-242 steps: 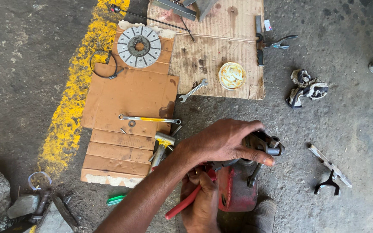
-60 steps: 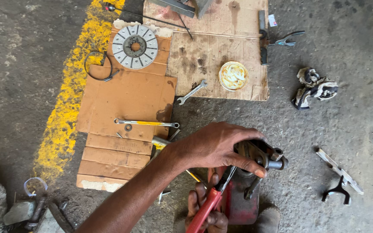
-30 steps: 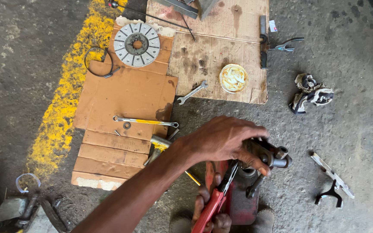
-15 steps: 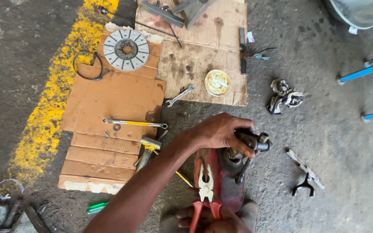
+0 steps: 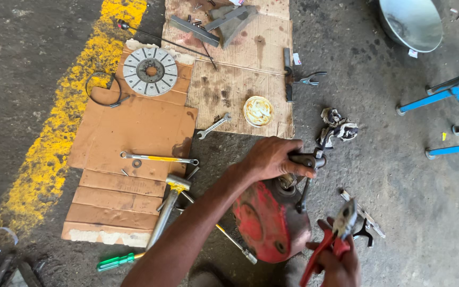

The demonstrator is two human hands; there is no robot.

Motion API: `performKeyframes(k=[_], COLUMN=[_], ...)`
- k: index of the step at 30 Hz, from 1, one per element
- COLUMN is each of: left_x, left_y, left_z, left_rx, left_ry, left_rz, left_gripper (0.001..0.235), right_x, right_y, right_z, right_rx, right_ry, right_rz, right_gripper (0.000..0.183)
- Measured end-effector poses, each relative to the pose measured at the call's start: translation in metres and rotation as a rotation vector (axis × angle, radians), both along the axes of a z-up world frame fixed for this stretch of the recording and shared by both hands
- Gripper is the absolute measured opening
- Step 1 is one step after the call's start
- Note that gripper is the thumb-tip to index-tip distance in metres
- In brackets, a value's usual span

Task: The person disassembles and reassembles a mechanical part with a red housing on a workshop floor, using pliers and a screwdriver to manipulate internal wires and components.

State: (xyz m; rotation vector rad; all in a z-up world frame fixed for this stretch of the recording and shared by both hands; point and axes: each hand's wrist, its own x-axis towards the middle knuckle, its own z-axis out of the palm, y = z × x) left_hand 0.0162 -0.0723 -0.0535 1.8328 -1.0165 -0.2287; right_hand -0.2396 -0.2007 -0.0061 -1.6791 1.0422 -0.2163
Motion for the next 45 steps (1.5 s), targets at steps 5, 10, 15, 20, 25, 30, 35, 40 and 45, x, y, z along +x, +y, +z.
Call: performKeyframes(k=[5,10,15,20,25,30,35,40,45], left_x=[-0.031,-0.045,-0.039,-0.028,-0.017,-0.011,-0.007,-0.008,-0.009], left_y=[-0.01,-0.01,-0.027,-0.058,-0.083,-0.099,-0.108,-0.105,-0.103], left_z=[0.0,0.009,0.017,0.019,0.011,0.004,0.001,0.0,0.001], left_rx=[-0.11,-0.112,-0.19,-0.059,0.038,0.03,0.121,0.08,0.041], left_ry=[0.005,0.005,0.04,0.053,0.044,0.079,0.077,0.047,0.055], left_rz=[0.064,0.119,0.135,0.119,0.112,0.094,0.073,0.085,0.082], left_gripper=[0.081,0.083,0.071,0.079,0.082,0.089,0.092,0.09,0.09], right_x=[-0.007,-0.004,0.003,0.006,-0.005,-0.015,0.011,0.045,0.058], right_y=[-0.04,-0.057,-0.068,-0.089,-0.108,-0.083,-0.032,-0.008,-0.006], right_z=[-0.01,-0.006,-0.003,-0.008,-0.017,0.002,0.039,0.061,0.057], right_rx=[0.171,0.193,0.161,0.199,0.175,0.461,0.904,0.942,1.02], right_ry=[0.091,0.167,0.17,0.167,0.125,-0.024,0.032,0.029,0.029], right_rz=[0.087,0.061,0.108,0.079,0.119,0.078,0.147,0.179,0.05], right_gripper=[0.066,0.066,0.056,0.056,0.057,0.077,0.084,0.081,0.066])
